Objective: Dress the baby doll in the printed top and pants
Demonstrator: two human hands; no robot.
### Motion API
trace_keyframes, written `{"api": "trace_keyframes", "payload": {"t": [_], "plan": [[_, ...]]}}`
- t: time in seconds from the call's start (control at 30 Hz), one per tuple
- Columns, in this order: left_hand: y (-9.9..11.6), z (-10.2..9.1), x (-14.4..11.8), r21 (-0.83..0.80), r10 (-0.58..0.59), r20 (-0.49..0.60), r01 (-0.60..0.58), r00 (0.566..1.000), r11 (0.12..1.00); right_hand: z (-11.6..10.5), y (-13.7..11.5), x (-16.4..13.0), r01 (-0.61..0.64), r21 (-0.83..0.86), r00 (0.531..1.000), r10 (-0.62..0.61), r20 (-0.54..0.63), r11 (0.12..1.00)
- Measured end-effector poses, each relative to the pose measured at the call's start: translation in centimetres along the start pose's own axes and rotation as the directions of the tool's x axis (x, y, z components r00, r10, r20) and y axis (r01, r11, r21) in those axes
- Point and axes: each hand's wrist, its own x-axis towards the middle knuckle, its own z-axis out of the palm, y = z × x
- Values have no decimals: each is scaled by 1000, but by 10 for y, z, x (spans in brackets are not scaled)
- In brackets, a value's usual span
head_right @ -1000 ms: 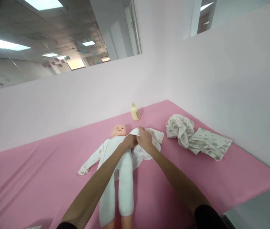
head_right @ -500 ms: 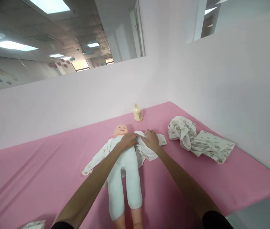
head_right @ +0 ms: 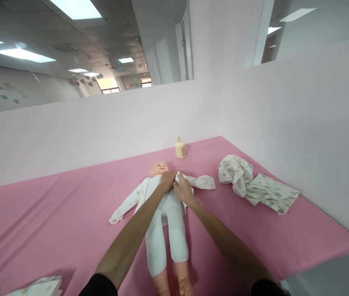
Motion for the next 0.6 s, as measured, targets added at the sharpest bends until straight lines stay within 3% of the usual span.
{"api": "trace_keyframes", "payload": {"t": [0.13, 0.27, 0.3, 0.37, 0.4, 0.47, 0.53, 0.6], "plan": [[-7, -4, -16, -71, 43, -29, -45, 999, 996, -1, -5, -22, 42, 74, 998, -45, 39, 996], [-24, -4, -60, -184, 64, -155, -93, 986, 979, -13, 21, -46, 105, 68, 988, -112, 106, 992], [-32, -1, -76, -258, 29, -248, -94, 968, 961, -17, 29, -51, 99, 43, 990, -103, 101, 994], [-50, 8, -111, -420, -158, -376, -16, 913, 907, -24, 46, -63, 69, 48, 991, -74, 110, 996], [-60, 14, -128, -491, -262, -371, 52, 891, 870, -27, 52, -68, 46, 87, 988, -58, 140, 995], [-76, 28, -159, -621, -437, -234, 213, 868, 755, -32, 62, -76, -23, 199, 971, -26, 238, 980], [-86, 40, -182, -701, -504, -47, 331, 863, 632, -34, 65, -81, -111, 307, 941, 1, 338, 945], [-89, 46, -195, -691, -476, 34, 365, 879, 624, -33, 61, -84, -192, 422, 916, 7, 402, 886]]}}
